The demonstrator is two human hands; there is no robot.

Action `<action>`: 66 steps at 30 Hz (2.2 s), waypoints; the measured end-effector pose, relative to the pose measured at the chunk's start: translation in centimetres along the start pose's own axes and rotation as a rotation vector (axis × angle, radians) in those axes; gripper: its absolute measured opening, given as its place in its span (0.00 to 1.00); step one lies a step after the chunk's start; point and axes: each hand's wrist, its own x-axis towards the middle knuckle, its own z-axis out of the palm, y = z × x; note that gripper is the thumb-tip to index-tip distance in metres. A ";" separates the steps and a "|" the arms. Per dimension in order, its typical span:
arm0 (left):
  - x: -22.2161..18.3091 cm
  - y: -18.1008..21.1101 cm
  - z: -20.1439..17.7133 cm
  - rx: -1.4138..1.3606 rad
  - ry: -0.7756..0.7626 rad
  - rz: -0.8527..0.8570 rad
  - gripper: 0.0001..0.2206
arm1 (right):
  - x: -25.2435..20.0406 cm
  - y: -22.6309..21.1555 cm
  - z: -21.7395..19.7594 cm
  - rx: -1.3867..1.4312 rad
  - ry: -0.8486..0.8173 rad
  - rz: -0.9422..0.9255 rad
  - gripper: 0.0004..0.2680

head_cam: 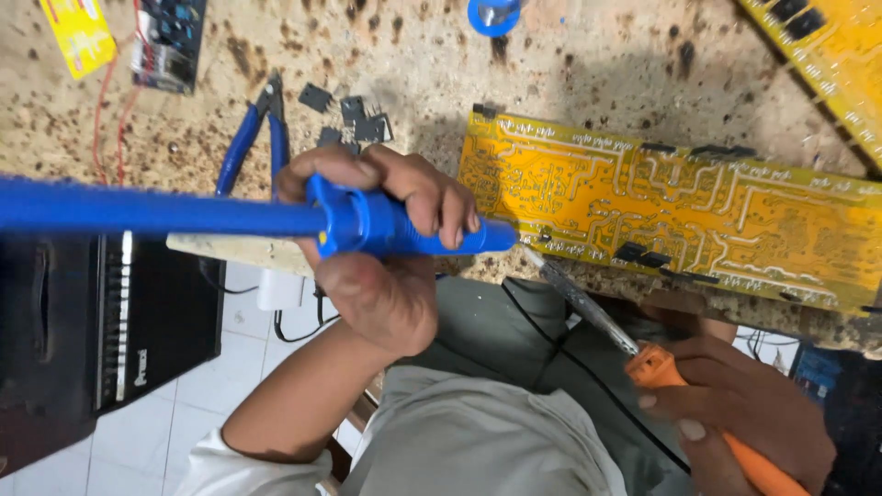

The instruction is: Desoldering electronic components from a printed circuit board using a soldering iron and a desoldering pump.

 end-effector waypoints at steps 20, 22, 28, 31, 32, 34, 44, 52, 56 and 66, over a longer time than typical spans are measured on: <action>-11.2 5.4 -2.2 0.936 -1.543 -1.067 0.25 | -4.0 -0.7 0.6 0.648 -0.097 -0.147 0.11; -11.0 5.6 -2.1 0.944 -1.575 -1.017 0.23 | -8.8 3.6 2.4 1.166 -0.063 0.430 0.14; -9.9 5.8 1.1 1.049 -1.613 -1.210 0.15 | -3.9 -2.7 5.2 0.550 -0.010 -0.156 0.08; -14.1 4.4 0.3 1.078 -1.607 -1.169 0.07 | -4.4 -0.8 7.7 0.619 -0.088 -0.164 0.06; -16.4 3.6 -0.6 1.139 -1.600 -0.925 0.09 | -4.7 0.2 8.5 0.603 -0.136 -0.116 0.07; -19.4 2.8 -2.6 1.006 -1.462 -0.709 0.09 | -2.1 -4.0 9.2 0.615 -0.011 -0.186 0.07; -13.1 3.0 -4.1 1.077 -1.353 -0.961 0.18 | -2.9 0.5 5.4 0.306 0.105 -0.393 0.11; -13.1 2.0 -7.3 0.854 -0.224 -0.723 0.11 | -2.6 -1.3 6.0 0.180 0.218 -0.049 0.11; -10.5 1.4 -6.1 0.812 -0.167 -0.586 0.13 | -1.0 -1.9 6.4 0.182 0.285 -0.091 0.12; -9.8 -0.2 -5.5 0.824 -0.079 -0.557 0.17 | -3.4 1.9 6.3 0.133 0.053 -0.155 0.11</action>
